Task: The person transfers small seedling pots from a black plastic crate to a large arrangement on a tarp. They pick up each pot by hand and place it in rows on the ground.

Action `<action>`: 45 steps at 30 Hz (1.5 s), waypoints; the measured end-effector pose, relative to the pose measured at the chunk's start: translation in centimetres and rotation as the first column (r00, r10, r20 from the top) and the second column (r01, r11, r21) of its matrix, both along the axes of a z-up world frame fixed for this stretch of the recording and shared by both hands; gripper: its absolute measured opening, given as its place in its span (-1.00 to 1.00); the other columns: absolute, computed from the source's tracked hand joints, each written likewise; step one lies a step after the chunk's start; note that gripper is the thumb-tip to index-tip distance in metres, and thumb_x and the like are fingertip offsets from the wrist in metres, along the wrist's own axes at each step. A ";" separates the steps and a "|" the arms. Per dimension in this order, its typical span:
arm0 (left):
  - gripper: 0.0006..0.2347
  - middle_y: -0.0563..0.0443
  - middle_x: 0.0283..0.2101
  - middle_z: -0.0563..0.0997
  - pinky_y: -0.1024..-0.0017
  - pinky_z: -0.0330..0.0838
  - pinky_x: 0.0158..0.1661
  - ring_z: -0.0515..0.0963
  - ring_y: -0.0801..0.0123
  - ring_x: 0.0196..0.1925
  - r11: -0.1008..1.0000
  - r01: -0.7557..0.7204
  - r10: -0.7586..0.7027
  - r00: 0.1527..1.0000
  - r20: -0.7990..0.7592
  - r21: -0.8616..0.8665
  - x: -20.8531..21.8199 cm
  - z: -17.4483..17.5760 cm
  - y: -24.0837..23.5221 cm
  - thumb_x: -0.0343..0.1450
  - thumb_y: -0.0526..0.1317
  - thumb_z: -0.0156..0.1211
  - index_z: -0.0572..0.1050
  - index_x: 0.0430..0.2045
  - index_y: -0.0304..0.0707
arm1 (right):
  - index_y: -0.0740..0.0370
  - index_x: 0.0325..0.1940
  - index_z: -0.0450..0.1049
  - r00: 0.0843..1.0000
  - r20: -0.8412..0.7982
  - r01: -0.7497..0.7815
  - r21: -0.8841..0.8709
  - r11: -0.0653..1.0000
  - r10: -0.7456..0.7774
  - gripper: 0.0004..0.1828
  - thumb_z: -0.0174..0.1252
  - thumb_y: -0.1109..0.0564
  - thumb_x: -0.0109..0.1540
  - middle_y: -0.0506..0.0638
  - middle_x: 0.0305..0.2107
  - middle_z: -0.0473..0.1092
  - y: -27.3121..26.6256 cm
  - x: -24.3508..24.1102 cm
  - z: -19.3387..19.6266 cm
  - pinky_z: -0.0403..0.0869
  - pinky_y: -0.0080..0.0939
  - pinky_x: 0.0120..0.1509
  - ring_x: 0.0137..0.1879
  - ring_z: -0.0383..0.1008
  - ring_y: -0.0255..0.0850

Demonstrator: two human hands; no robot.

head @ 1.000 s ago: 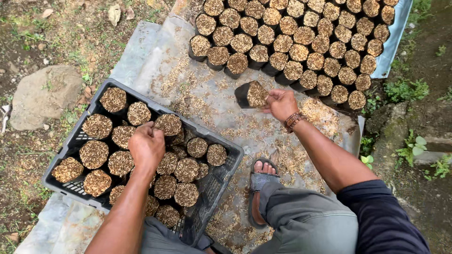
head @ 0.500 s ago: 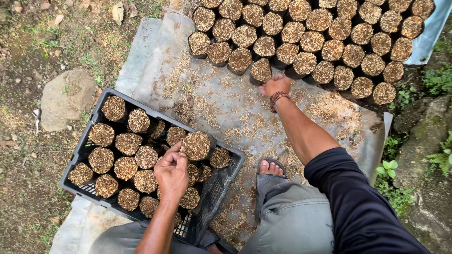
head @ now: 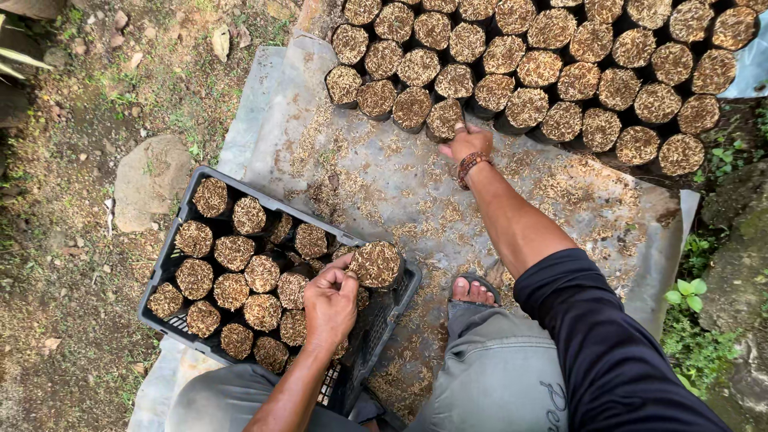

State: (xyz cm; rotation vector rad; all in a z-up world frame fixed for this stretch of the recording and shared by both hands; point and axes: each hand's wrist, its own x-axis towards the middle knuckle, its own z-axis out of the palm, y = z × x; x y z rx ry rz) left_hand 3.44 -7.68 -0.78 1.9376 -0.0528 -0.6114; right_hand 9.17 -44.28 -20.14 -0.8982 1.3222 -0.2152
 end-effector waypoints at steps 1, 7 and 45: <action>-0.74 -0.26 0.03 0.66 0.32 0.47 -0.04 0.62 0.27 -0.01 1.000 -0.009 0.009 1.000 -0.004 -0.004 0.3 -0.1 -0.7 0.37 -0.40 0.09 0.34 -0.81 -0.36 | 0.37 0.31 0.28 1.000 0.019 0.011 -0.022 1.000 -0.010 -0.55 0.10 0.19 0.34 0.32 0.01 0.48 0.2 0.1 0.0 0.67 -0.22 -0.17 -0.11 0.68 0.05; -0.73 -0.29 -0.02 0.67 0.40 0.49 -0.03 0.63 0.34 -0.03 0.996 0.054 -0.049 0.996 0.074 -0.065 2.5 -1.8 -6.1 0.34 -0.45 0.08 0.31 -0.85 -0.37 | 0.28 0.32 0.27 0.969 -0.099 -0.220 0.085 0.972 0.228 -0.51 0.04 0.02 0.36 0.34 -0.03 0.53 -0.8 -0.9 3.4 0.73 -0.26 -0.24 -0.16 0.70 0.03; -0.92 -0.22 0.18 0.47 0.25 0.48 0.20 0.53 0.16 0.22 0.982 0.179 -0.181 0.983 0.029 0.064 2.7 0.0 1.4 0.36 -0.31 0.32 0.56 -0.38 -0.31 | 0.31 0.26 0.22 0.973 -0.225 0.023 -0.148 0.989 -0.057 -0.38 0.32 0.06 0.23 0.22 0.01 0.36 -0.7 -6.2 3.2 0.70 -0.31 -0.23 -0.16 0.63 -0.12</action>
